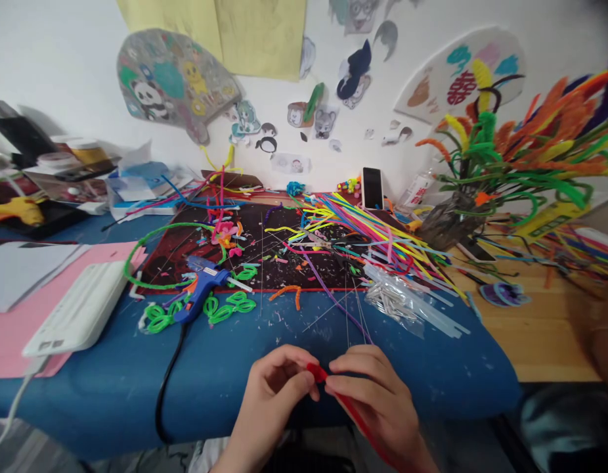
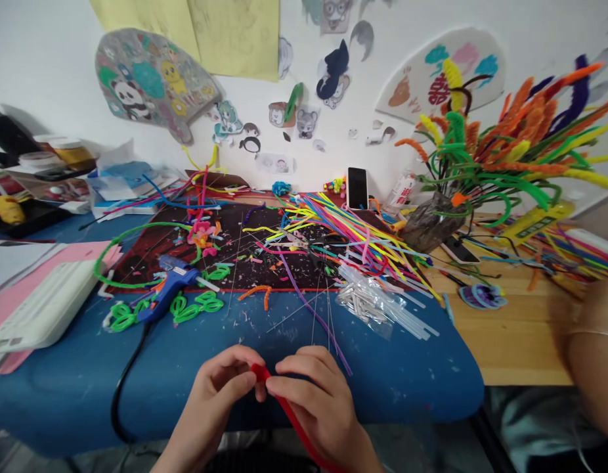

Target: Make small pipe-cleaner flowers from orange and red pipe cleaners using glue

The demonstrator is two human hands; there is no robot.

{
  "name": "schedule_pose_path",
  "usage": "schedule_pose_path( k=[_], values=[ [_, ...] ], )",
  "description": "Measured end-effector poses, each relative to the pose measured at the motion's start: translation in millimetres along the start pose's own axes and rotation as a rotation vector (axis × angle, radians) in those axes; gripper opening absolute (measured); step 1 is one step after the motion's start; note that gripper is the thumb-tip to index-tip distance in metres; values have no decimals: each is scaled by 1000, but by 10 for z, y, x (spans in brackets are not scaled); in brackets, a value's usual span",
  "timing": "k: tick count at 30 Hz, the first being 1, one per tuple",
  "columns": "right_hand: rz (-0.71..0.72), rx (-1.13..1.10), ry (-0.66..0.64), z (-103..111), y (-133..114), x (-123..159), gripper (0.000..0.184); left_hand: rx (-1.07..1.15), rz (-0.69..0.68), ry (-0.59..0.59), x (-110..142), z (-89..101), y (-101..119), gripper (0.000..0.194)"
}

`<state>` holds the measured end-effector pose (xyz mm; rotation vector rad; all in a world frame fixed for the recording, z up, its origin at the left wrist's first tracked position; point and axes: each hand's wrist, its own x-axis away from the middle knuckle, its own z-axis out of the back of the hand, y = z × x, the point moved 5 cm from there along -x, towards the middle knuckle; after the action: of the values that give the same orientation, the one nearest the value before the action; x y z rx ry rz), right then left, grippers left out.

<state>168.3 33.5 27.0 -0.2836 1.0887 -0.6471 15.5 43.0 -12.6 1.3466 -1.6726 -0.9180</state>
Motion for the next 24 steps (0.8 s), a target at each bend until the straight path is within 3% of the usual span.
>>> schedule_pose_path(
  k=[2, 6, 8, 10, 12, 15, 18, 24],
  values=[
    [-128, -148, -41, 7, 83, 25, 25, -63, -35, 50, -3, 6, 18, 1],
    [-556, -550, -102, -28, 269, 100, 15, -185, -104, 168, 10, 41, 12, 4],
    [-730, -682, -170, -98, 277, 122, 24, -252, -145, 199, 15, 53, 2, 5],
    [-851, -660, -254, -169, 248, 115, 28, -319, -173, 198, 14, 49, -5, 5],
    [-910, -549, -300, -211, 221, 80, 18, -356, -186, 213, 13, 45, 2, 5],
    [-887, -405, -288, -215, 205, -2, 4, -347, -189, 262, 8, 48, 29, 5],
    [-788, -265, -281, -185, 211, -61, 7, -315, -171, 261, -15, 52, 35, 6],
    [-371, 101, -228, -71, 148, -188, 15, -256, -73, 145, -70, 70, -15, 9]
  ],
)
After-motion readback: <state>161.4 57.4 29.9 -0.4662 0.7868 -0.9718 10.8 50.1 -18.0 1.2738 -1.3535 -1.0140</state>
